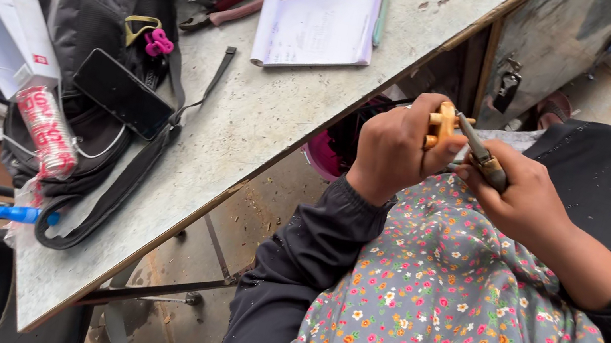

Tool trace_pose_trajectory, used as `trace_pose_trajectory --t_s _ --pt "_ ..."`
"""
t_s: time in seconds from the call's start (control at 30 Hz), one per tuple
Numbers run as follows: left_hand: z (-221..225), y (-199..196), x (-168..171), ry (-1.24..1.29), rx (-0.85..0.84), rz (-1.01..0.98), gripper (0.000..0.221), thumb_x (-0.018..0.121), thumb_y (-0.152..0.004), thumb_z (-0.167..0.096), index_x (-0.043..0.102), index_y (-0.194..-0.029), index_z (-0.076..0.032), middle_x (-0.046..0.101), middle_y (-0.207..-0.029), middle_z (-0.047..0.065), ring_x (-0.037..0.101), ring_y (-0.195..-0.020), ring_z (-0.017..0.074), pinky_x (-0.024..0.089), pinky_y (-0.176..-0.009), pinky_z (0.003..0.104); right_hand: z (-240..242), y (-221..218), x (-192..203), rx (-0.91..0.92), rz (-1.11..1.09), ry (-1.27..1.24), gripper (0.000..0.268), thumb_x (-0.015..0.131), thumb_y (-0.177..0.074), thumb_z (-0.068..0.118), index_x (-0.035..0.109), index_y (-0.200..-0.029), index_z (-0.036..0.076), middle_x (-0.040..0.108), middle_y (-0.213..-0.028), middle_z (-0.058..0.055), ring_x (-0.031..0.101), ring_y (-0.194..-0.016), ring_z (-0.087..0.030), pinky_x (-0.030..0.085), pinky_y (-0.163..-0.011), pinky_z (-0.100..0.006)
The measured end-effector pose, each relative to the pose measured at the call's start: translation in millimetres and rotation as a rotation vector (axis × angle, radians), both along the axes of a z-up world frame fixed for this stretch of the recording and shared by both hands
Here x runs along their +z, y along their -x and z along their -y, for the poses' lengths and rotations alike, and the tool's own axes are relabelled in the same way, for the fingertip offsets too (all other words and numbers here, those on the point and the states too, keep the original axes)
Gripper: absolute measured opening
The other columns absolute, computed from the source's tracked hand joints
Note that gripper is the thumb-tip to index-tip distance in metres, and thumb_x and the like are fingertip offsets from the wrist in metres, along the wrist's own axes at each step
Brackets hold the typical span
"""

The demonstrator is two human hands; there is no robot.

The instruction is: The person uses pliers to pull out small metal inserts from an orange plastic component while seated at a workbench.

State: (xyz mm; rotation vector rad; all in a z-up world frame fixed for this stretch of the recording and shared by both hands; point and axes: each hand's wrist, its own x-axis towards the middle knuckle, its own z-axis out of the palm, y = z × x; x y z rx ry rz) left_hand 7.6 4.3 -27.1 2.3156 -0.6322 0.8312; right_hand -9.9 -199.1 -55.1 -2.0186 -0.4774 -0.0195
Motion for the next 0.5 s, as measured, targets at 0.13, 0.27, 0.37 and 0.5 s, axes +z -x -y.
trace_pose_trajectory --t_s 0.13,0.27,0.37,0.5 --pt "4.9 7.9 11.9 0.081 -0.004 -0.139 0.049 0.046 -0.108 -0.057 0.061 -0.111 -0.011 0.066 -0.078 0.007 0.069 -0.072 0.0266 0.052 -0.061 0.037 2.4 -2.4 9.8 -0.044 0.22 0.072 0.029 0.074 -0.093 0.02 0.066 -0.116 0.004 0.068 -0.095 -0.016 0.067 -0.081 -0.035 0.053 -0.072 -0.041" --pt "5.5 14.2 18.5 0.165 -0.012 -0.297 0.046 0.042 -0.11 -0.053 0.062 -0.104 -0.012 0.066 -0.075 0.009 0.069 -0.071 0.0316 0.051 -0.061 0.041 8.1 -7.6 8.3 -0.098 0.427 0.17 0.028 0.078 -0.094 0.021 0.065 -0.11 0.003 0.064 -0.092 -0.015 0.065 -0.086 -0.038 0.052 -0.076 -0.046" --pt "5.6 10.7 23.4 0.148 0.019 -0.433 0.046 0.044 -0.111 -0.052 0.063 -0.097 -0.013 0.064 -0.07 0.009 0.069 -0.071 0.032 0.05 -0.062 0.043 13.9 -13.9 2.4 -0.136 0.629 0.243 0.028 0.076 -0.094 0.02 0.063 -0.11 0.002 0.063 -0.097 -0.016 0.064 -0.093 -0.04 0.052 -0.081 -0.047" --pt "0.9 8.8 40.3 0.205 -0.033 -0.592 0.044 0.047 -0.107 -0.051 0.065 -0.098 -0.013 0.065 -0.066 0.008 0.069 -0.065 0.0293 0.052 -0.06 0.041 9.1 -14.7 2.2 -0.13 0.451 0.264 0.026 0.077 -0.095 0.021 0.065 -0.11 0.003 0.063 -0.091 -0.015 0.064 -0.085 -0.037 0.051 -0.074 -0.045"
